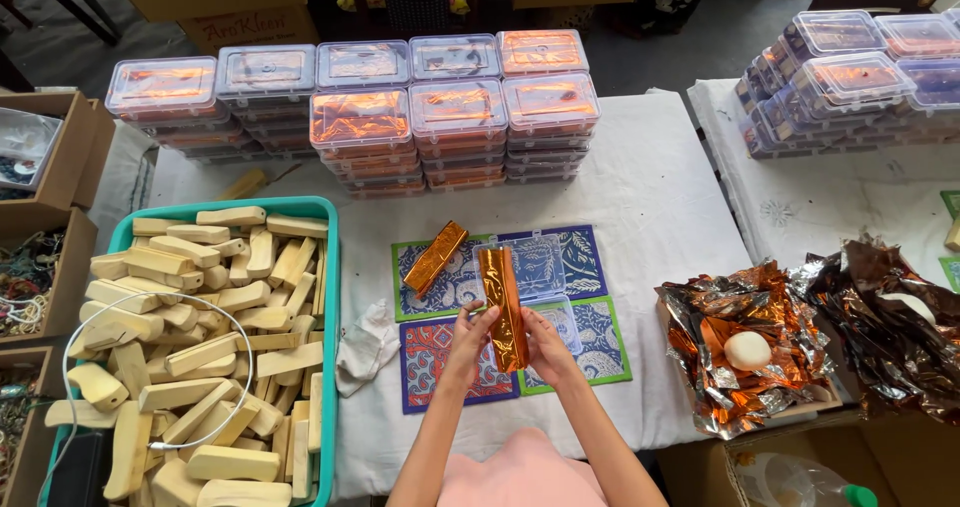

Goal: Wrapping rectangular blocks in decorative foil and organizing them into plastic containers.

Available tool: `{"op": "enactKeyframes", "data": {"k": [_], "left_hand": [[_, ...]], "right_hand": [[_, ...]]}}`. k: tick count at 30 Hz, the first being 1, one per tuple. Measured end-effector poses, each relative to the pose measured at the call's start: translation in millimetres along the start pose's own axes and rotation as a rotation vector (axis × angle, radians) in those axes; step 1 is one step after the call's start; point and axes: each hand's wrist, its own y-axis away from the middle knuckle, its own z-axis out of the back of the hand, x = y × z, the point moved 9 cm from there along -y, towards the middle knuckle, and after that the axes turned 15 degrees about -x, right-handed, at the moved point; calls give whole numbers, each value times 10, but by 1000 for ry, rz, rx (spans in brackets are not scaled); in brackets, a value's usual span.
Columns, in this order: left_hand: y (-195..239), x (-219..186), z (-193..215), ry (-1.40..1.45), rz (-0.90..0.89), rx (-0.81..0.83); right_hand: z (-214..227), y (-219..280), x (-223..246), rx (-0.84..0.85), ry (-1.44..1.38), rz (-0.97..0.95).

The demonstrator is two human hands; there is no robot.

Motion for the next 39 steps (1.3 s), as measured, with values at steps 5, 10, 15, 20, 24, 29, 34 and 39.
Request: {"op": "enactKeyframes", "data": {"k": [5, 10, 15, 20, 24, 29, 34, 39], "left_hand": [[318, -219, -294, -27, -42, 102], [239, -110, -347, -166, -132, 224], [273, -273, -260, -186, -151, 126], [122, -144, 17, -146, -169, 34], [39, 51, 165, -312, -245, 14], [177, -36, 264, -512, -324, -115], [231, -52, 442, -512, -391, -217], [779, -706, 188, -632, -665, -367]], "right_hand": [[-170, 326, 176, -27, -101, -100], [481, -3, -21, -150, -142, 6], [698, 36, 231, -129, 111, 164], [568, 127, 627, -76, 632, 272], [484, 72, 824, 2, 891, 421], [337, 13, 867, -23, 1206, 491], [533, -243, 598, -16, 1313, 321], [399, -226, 535, 67, 1470, 423]]}}
